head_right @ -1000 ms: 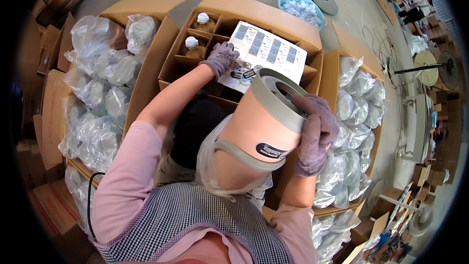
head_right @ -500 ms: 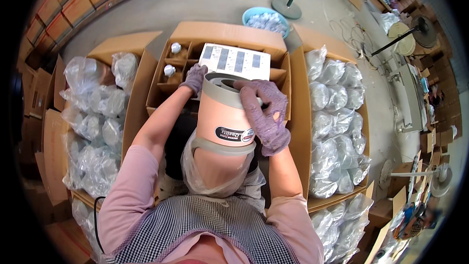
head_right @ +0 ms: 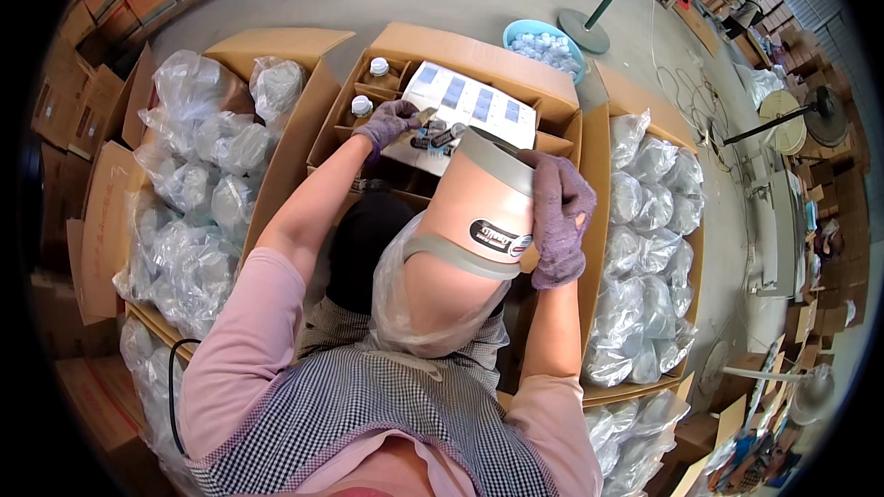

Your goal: The person assembles pink thermos-style containers by inserting a metal inner pot into the outer shell, placing a lid on top, and applying a label to the side. The person repeats this process for multiple units, handling each component by hand and placing finished units into a cardboard box.

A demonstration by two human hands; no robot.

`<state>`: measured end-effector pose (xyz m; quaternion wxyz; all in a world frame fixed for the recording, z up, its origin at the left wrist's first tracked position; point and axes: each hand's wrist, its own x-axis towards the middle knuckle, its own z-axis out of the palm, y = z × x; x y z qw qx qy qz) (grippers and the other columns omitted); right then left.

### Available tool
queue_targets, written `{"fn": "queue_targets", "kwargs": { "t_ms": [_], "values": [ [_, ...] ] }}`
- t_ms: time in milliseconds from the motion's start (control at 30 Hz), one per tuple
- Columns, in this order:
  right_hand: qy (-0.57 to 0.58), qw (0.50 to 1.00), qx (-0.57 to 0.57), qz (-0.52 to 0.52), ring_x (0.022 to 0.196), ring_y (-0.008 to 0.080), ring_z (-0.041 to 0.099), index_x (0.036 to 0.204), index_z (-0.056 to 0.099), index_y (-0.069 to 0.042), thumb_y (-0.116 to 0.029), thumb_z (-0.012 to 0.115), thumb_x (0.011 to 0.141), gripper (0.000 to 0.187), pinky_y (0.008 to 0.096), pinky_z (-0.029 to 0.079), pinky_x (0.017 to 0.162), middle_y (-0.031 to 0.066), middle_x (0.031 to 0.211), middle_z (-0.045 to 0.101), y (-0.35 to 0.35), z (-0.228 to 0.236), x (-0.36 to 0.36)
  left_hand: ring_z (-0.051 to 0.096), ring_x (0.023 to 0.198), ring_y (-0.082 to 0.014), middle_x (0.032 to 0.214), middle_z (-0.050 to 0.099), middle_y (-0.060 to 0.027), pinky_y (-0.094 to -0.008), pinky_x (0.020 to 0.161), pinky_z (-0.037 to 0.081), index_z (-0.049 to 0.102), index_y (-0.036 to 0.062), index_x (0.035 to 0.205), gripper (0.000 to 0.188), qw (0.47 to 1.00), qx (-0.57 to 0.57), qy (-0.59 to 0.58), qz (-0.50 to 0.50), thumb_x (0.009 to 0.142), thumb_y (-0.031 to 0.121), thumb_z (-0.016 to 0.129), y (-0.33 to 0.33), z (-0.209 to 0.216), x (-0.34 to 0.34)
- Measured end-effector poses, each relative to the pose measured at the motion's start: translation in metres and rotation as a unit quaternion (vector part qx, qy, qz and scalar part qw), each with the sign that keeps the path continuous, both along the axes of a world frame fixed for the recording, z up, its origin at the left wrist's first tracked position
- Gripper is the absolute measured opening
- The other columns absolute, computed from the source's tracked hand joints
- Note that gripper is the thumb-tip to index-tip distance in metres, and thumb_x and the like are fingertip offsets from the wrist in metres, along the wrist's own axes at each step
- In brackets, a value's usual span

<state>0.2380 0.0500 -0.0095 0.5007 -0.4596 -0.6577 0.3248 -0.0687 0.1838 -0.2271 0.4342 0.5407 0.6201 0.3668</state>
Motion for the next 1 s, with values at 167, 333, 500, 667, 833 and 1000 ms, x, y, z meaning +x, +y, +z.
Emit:
{"fn": "queue_targets", "kwargs": {
  "t_ms": [167,333,500,667,833,1000],
  "values": [
    [-0.024,1.000,-0.008,0.003,0.088,0.0180,0.065,0.102,0.072,0.005,-0.022,0.053,0.096,0.034,0.0315,0.049,0.082,0.0129,0.094,0.071,0.002,0.005,-0.003,0.061,0.090,-0.0135,0.098,0.068,-0.0057,-0.0290,0.084,0.050,0.063,0.0038,0.114,0.029,0.999,0.001,-0.052,-0.016,0.088,0.015,0.073,-0.008,0.005,-0.005],
    [0.016,0.997,-0.022,0.076,0.091,0.0177,0.065,0.108,0.070,0.004,-0.024,0.050,0.099,0.036,0.0291,0.050,0.084,0.0132,0.098,0.071,0.013,0.013,-0.005,0.061,0.094,-0.0131,0.102,0.068,-0.0067,-0.0284,0.086,0.050,0.060,0.0029,0.118,0.028,0.998,-0.030,-0.054,-0.008,0.093,0.015,0.068,-0.008,0.000,-0.005],
    [0.308,0.925,-0.155,0.158,0.087,0.0172,0.064,0.107,0.068,0.003,-0.025,0.050,0.102,0.033,0.0296,0.051,0.075,0.0092,0.095,0.067,0.098,-0.042,0.013,0.061,0.095,-0.0146,0.106,0.068,-0.0081,-0.0301,0.086,0.051,0.062,0.0024,0.122,0.032,0.999,-0.015,-0.044,-0.002,0.096,0.021,0.064,-0.005,-0.009,-0.001],
    [0.000,0.966,-0.097,0.239,0.099,0.0195,0.065,0.113,0.068,-0.002,-0.019,0.073,0.086,0.033,0.0334,0.051,0.090,0.0083,0.103,0.070,0.160,-0.153,-0.024,0.061,0.095,-0.0137,0.105,0.068,-0.0072,-0.0288,0.086,0.050,0.065,0.0012,0.117,0.035,0.994,-0.029,-0.099,0.026,0.094,0.028,0.067,0.003,-0.016,0.007],
    [-0.409,0.899,0.023,0.156,0.137,0.0345,0.041,0.128,0.064,-0.014,-0.048,0.075,0.081,0.059,0.0506,0.032,0.113,0.0119,0.145,0.050,0.169,-0.188,-0.115,0.059,0.075,-0.0104,0.094,0.066,-0.0042,-0.0262,0.065,0.050,0.062,0.0000,0.119,0.040,0.997,0.045,-0.064,-0.019,0.089,0.023,0.073,-0.003,-0.034,0.003],
    [-0.396,0.896,-0.011,0.201,0.131,0.0333,0.046,0.122,0.068,-0.013,-0.043,0.073,0.081,0.051,0.0457,0.028,0.115,0.0118,0.141,0.053,0.170,-0.220,-0.105,0.059,0.074,-0.0123,0.091,0.063,-0.0064,-0.0290,0.065,0.051,0.058,0.0025,0.123,0.033,0.996,0.047,-0.061,0.036,0.101,0.027,0.052,-0.017,-0.028,-0.004]
  ]
}}
